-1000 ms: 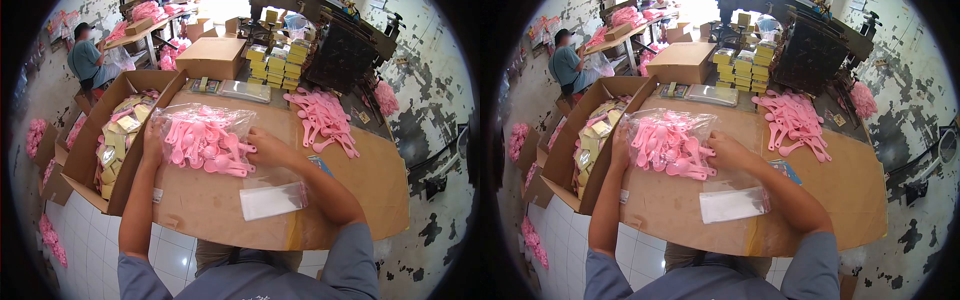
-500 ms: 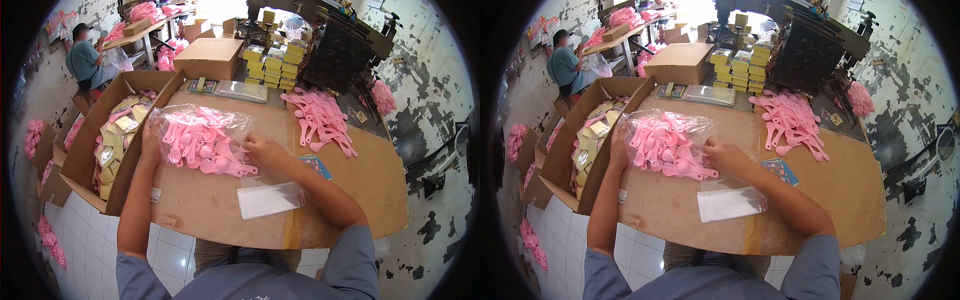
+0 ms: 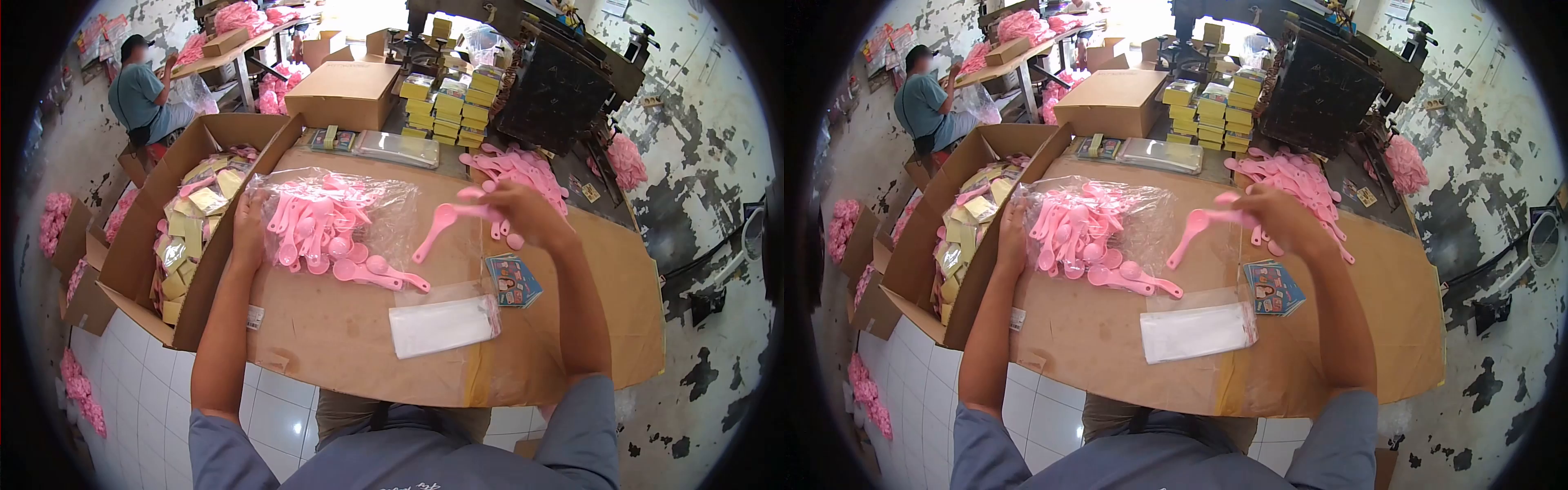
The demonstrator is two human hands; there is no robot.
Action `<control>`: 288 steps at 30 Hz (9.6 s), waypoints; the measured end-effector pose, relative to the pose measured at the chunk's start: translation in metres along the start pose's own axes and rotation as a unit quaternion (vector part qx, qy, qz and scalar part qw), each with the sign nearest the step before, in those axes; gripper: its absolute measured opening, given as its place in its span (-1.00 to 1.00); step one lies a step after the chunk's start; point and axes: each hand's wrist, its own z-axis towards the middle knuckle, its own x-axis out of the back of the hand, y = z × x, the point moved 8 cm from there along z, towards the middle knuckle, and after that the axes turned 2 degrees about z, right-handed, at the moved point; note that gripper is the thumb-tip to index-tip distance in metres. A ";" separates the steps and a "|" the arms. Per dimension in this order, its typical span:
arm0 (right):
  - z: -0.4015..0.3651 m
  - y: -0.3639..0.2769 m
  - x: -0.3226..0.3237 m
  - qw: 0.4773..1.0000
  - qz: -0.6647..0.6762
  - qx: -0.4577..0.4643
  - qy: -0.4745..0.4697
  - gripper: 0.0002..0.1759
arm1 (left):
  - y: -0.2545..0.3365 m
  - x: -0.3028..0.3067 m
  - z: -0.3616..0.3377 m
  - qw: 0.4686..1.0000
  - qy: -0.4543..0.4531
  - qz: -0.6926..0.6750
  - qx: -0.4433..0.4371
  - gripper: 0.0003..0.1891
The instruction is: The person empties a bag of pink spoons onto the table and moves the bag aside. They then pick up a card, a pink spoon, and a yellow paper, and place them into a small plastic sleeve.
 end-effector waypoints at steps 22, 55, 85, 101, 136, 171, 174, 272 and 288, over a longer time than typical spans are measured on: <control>0.014 -0.054 -0.092 0.989 0.131 0.072 -0.003 -0.75 | 0.000 0.009 0.007 0.994 0.018 0.081 -0.067 -0.70; 0.054 -0.098 -0.080 0.962 -0.035 0.161 0.217 -0.46 | -0.001 -0.025 -0.011 0.988 -0.148 -0.038 0.038 -0.67; -0.015 0.038 0.047 0.949 0.039 0.021 0.312 -0.67 | -0.002 -0.022 -0.008 0.992 -0.110 -0.054 0.034 -0.62; 0.036 -0.042 -0.094 0.991 0.040 0.124 -0.012 -0.52 | -0.004 -0.023 -0.005 0.992 -0.117 -0.045 0.021 -0.58; 0.060 -0.050 -0.094 0.979 0.114 0.132 0.108 -0.64 | -0.003 -0.023 -0.004 0.992 -0.120 -0.032 0.018 -0.60; 0.012 -0.019 0.004 0.963 0.186 0.068 0.184 -0.71 | -0.010 -0.021 -0.003 0.993 -0.116 -0.033 0.020 -0.61; -0.011 0.034 0.048 0.941 0.113 0.004 0.319 -0.68 | 0.004 -0.027 -0.011 0.993 -0.115 -0.015 0.026 -0.61; 0.033 -0.099 -0.099 0.973 0.011 0.232 0.014 -0.67 | -0.002 -0.027 -0.009 0.992 -0.118 -0.044 0.028 -0.61; 0.023 -0.070 -0.100 0.991 -0.099 0.080 -0.025 -0.60 | 0.014 -0.031 -0.018 0.988 -0.155 0.010 0.010 -0.48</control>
